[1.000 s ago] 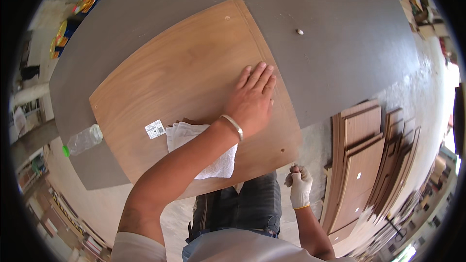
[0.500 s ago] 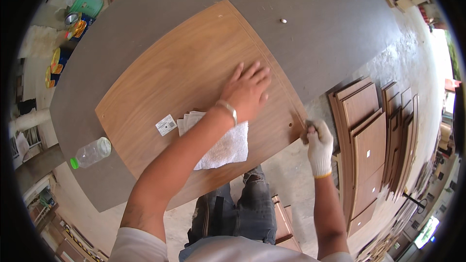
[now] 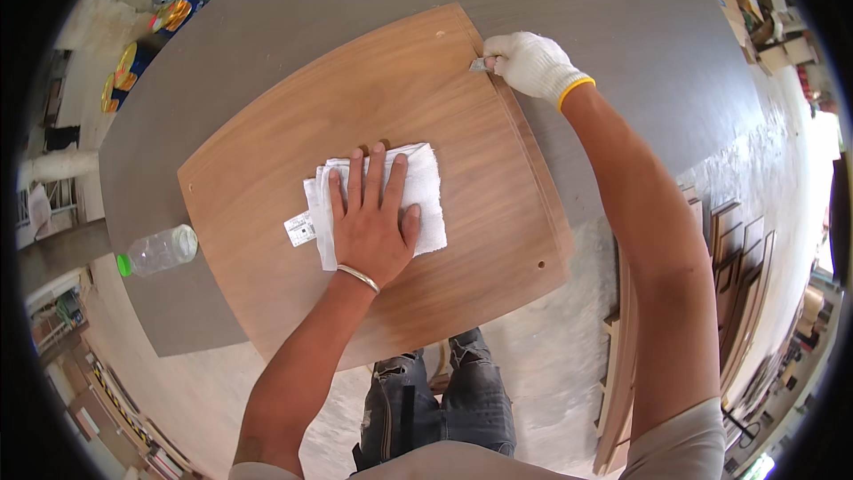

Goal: The person cleans a wooden panel by scraping residue with a utility knife and wiping the surface with a cloth. They repeatedly apply liquid from a plastic bottle to the cloth and wipe the panel, then move to another panel and repeat the process.

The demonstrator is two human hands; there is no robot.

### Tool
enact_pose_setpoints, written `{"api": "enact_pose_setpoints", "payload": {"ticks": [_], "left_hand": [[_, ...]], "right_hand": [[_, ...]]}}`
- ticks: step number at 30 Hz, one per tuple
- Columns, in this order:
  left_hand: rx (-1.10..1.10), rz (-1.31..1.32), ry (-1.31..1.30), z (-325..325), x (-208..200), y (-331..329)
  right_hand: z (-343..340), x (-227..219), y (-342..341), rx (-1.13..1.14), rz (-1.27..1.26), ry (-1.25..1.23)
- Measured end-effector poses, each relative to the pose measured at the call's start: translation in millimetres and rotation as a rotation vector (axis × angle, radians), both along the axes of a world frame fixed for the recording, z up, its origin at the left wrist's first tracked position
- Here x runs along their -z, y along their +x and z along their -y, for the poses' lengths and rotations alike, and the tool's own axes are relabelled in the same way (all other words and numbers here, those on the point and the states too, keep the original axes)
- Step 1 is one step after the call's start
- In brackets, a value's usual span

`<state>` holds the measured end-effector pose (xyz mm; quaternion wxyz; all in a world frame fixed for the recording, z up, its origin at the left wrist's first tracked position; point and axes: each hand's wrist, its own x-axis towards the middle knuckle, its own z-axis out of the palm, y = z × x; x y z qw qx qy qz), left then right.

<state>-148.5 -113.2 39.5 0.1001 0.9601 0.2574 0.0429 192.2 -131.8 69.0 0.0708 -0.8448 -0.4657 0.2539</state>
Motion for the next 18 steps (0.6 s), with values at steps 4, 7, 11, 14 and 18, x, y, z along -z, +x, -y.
{"api": "enact_pose_setpoints", "payload": {"ticks": [4, 7, 11, 14, 18], "left_hand": [[-0.021, 0.028, 0.02, 3, 5, 3], [-0.026, 0.028, 0.021, 3, 5, 3], [-0.028, 0.028, 0.032, 3, 4, 1], [-0.02, 0.056, 0.025, 5, 4, 4], [-0.015, 0.042, 0.039, 4, 2, 6]], "right_hand": [[-6, 12, 11, -0.148, 0.044, 0.02], [8, 20, 12, -0.335, 0.129, 0.048], [43, 24, 4, -0.488, 0.199, 0.024], [30, 31, 13, -0.442, 0.218, 0.213], [27, 34, 15, -0.489, 0.251, 0.263]]}}
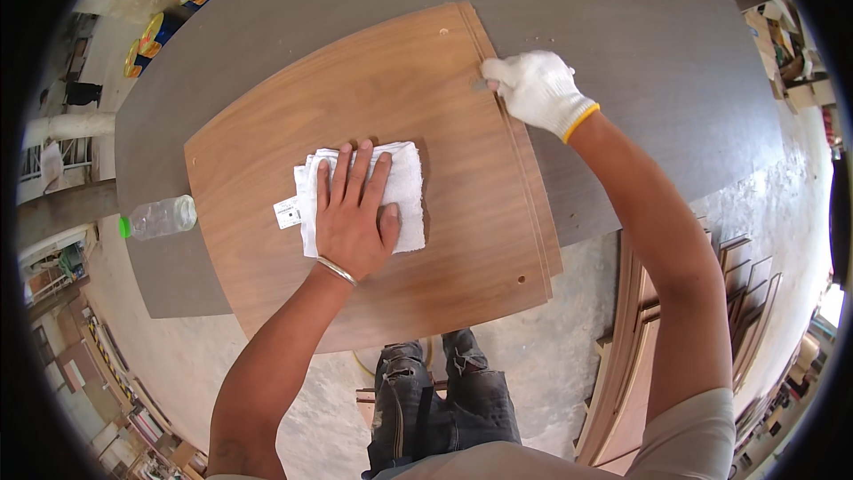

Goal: The person cleans a wooden panel by scraping residue with a utility knife and wiping the surface with a cloth. They repeatedly apply liquid from a plastic bottle to the cloth and wipe the panel, then move to another panel and repeat the process.

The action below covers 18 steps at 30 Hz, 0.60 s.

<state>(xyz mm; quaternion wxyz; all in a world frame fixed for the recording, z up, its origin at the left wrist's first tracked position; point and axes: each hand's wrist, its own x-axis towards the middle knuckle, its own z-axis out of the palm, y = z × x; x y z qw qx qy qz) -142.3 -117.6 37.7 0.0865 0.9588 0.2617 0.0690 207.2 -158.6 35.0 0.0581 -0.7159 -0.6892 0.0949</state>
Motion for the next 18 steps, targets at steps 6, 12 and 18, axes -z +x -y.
{"api": "enact_pose_setpoints", "payload": {"ticks": [6, 12, 18], "left_hand": [[-0.009, -0.004, 0.01, 0, 2, -5], [0.003, 0.009, 0.01, 2, 2, 0], [-0.008, -0.017, 0.026, 0, 2, -5]], "right_hand": [[12, 1, -11, 0.003, -0.003, -0.058], [9, 12, -1, 0.055, -0.048, 0.054], [45, 5, -19, -0.03, -0.014, -0.023]]}}
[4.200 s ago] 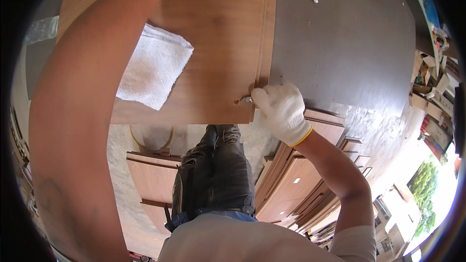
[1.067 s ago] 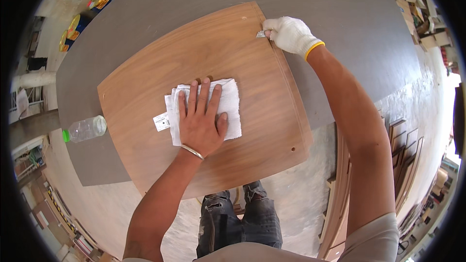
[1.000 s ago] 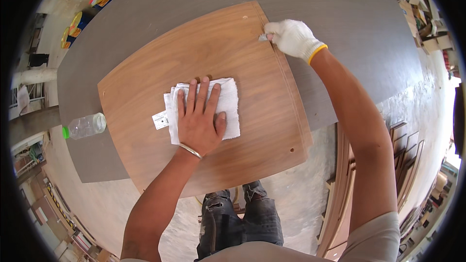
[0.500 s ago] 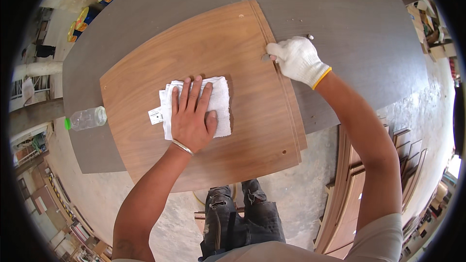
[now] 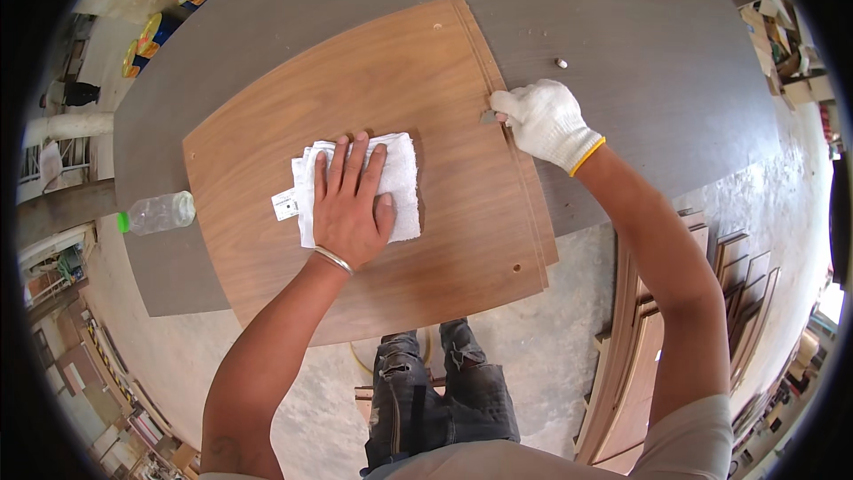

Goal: The person cleans a wooden panel by scraping residue with a utility knife and wiping the surface with a cloth. They repeatedly apply liquid from a plastic bottle to the cloth and wipe the panel, then move to another panel and repeat the process.

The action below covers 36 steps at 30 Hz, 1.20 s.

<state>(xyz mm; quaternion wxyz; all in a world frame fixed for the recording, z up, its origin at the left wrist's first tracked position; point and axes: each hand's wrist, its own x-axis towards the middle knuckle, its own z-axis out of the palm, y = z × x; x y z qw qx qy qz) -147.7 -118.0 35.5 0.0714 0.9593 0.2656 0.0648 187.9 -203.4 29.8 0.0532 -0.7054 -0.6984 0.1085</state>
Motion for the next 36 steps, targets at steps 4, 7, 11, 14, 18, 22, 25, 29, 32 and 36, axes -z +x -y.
{"api": "enact_pose_setpoints", "payload": {"ticks": [4, 7, 11, 14, 18, 22, 25, 29, 32, 36], "left_hand": [[0.009, 0.01, -0.004, 1, 1, 2], [0.019, 0.031, -0.004, 2, 2, 4], [0.004, 0.002, 0.01, 1, 4, 3], [-0.001, -0.01, 0.022, 0, 3, -1], [0.002, -0.025, 0.025, 1, 4, 2], [0.012, -0.015, 0.045, 1, 6, 0], [0.028, 0.003, 0.058, 1, 7, 1], [0.038, -0.008, 0.078, 1, 9, 2], [0.047, 0.008, 0.1, 0, 12, 0], [0.053, 0.013, 0.112, 0, 11, -1]], "right_hand": [[-31, 2, 9, 0.096, -0.028, 0.092], [-49, 4, 18, 0.122, -0.009, 0.078], [-25, 8, 13, 0.078, -0.033, 0.067], [11, 5, -7, 0.017, -0.071, 0.103], [72, -4, -26, -0.05, -0.122, 0.22], [129, -7, -51, -0.049, -0.114, 0.186], [168, -8, -66, -0.031, -0.11, 0.144], [211, -8, -83, 0.001, -0.121, 0.164], [239, -10, -93, 0.052, -0.146, 0.139], [268, -16, -126, 0.498, -0.319, 0.165]]}}
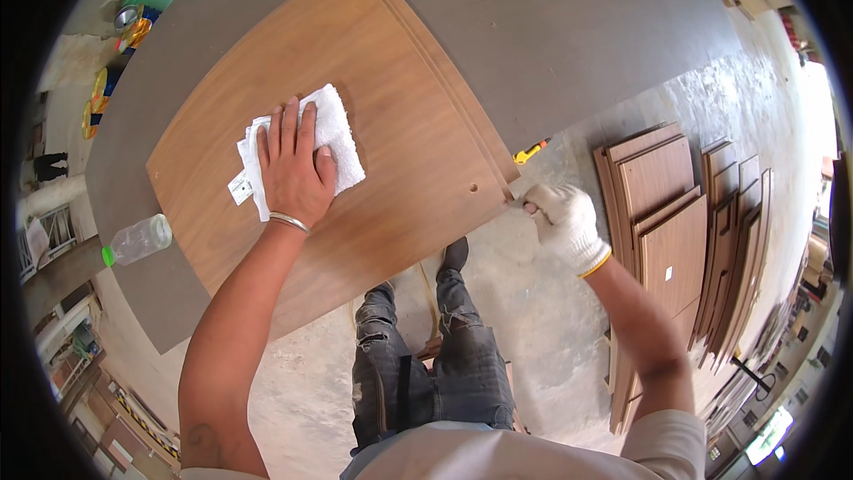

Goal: The person cleans a wooden panel by scraping residue with a utility knife and wiping the surface with a cloth. They repeatedly apply liquid from a plastic bottle to the cloth and wipe the panel, then move to another panel and repeat the process.

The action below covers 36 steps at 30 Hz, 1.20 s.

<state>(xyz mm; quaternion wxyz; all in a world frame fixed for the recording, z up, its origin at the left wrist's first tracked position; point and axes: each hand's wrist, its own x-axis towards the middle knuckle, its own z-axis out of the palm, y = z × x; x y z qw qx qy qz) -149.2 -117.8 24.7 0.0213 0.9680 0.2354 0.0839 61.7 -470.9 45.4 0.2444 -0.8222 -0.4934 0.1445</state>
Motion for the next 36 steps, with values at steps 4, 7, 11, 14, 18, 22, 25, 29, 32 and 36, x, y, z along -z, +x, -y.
{"api": "enact_pose_setpoints", "payload": {"ticks": [4, 7, 11, 14, 18, 22, 25, 29, 32, 36], "left_hand": [[0.018, 0.03, 0.004, -2, 5, 2], [0.029, 0.034, 0.009, -3, 8, 0], [0.037, 0.035, 0.009, -3, 8, 1], [0.03, 0.036, 0.011, -5, 12, -2], [0.012, 0.014, 0.033, -6, 13, 0], [0.006, 0.013, 0.043, -7, 15, 0], [0.001, 0.009, 0.043, -6, 16, 1], [0.014, 0.049, 0.043, -5, 18, 3], [0.019, 0.058, 0.051, -5, 20, 2], [0.003, -0.008, 0.066, -5, 17, 2]], "right_hand": [[1, 6, -34, 0.317, -0.051, 0.03], [-7, 7, -45, 0.376, 0.003, -0.036], [-11, 6, -55, 0.41, 0.094, -0.116], [-17, 5, -67, 0.472, 0.133, -0.137], [-24, 6, -77, 0.565, 0.185, -0.206], [-30, 7, -88, 0.609, 0.192, -0.252], [-34, 6, -99, 0.669, 0.135, -0.31], [-39, 10, -113, 0.712, 0.198, -0.29], [-43, 12, -129, 0.716, 0.189, -0.209], [-59, 6, -160, 0.709, 0.115, -0.301]]}}
